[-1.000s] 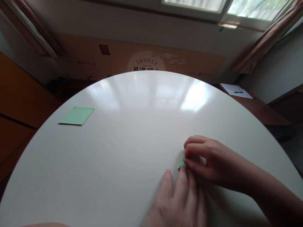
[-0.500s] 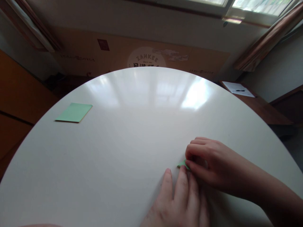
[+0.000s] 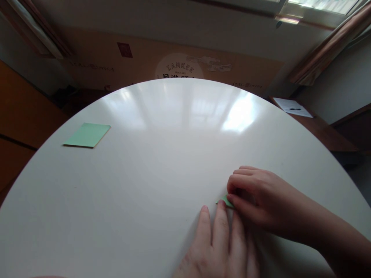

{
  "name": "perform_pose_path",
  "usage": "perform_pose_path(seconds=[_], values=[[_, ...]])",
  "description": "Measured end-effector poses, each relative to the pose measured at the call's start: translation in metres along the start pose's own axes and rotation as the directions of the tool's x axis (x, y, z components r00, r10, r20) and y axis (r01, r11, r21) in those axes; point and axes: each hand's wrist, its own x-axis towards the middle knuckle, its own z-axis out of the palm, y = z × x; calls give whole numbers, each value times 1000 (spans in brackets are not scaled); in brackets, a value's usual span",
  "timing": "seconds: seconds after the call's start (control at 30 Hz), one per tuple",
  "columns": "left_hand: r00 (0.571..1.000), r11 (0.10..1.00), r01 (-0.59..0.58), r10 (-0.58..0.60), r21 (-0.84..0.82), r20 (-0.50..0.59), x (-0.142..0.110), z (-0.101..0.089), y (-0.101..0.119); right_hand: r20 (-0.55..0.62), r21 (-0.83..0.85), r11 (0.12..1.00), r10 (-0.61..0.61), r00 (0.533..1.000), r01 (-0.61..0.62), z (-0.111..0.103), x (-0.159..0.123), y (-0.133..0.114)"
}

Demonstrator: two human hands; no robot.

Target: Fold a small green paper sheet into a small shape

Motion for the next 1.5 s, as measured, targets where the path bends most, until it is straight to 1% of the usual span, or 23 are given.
perform_pose_path(seconds=[0.17, 0.3, 0.37, 0.43, 0.5, 0.57, 0.63, 0.73, 0.9, 1.0, 1.13, 1.3, 1.4, 1.5], values=[[1000, 1000, 0, 0, -13, 25, 0, 0, -1, 0, -5, 1000, 18, 1000, -18, 0, 0, 0], [1000, 1000, 0, 0, -21, 11, -2, 1, 2, 6, -4, 1000, 16, 1000, -16, 0, 1, 1], [999, 999, 33, -32, -24, 6, -3, 4, 7, 0, -8, 1000, 19, 1000, -19, 0, 1, 1], [996, 995, 92, -92, -30, 1, -3, 10, 14, -3, -11, 1000, 23, 1000, -23, 1, 0, 1], [988, 989, 144, -146, -28, -55, -4, 20, 22, -2, -14, 1000, 25, 1000, -25, 1, 0, 1], [969, 984, 178, -176, -6, -172, -6, 30, 30, 1, -18, 1000, 23, 1000, -23, 2, 1, 2], [963, 982, 187, -180, 14, -203, -7, 37, 35, 5, -20, 1000, 19, 1000, -19, 2, 1, 2], [961, 982, 187, -181, 9, -208, -8, 42, 37, 0, -19, 1000, 22, 1000, -22, 1, 2, 3], [979, 989, 148, -143, 23, -147, -9, 39, 36, 1, -26, 999, 27, 1000, -27, 2, 1, 2], [976, 989, 149, -146, 8, -163, -8, 38, 36, 0, -25, 999, 32, 999, -32, 2, 0, 2], [981, 990, 142, -141, -4, -129, -7, 38, 36, -2, -17, 1000, 21, 1000, -21, 2, 1, 2], [959, 978, 209, -210, -24, -193, -6, 38, 37, 1, -20, 1000, 24, 1000, -24, 2, 1, 1], [958, 980, 199, -197, -13, -209, -7, 41, 38, 5, -29, 999, 37, 999, -37, 2, 1, 1], [966, 983, 186, -183, -2, -185, -8, 45, 41, 12, -27, 999, 32, 999, -32, 2, 1, 2]])
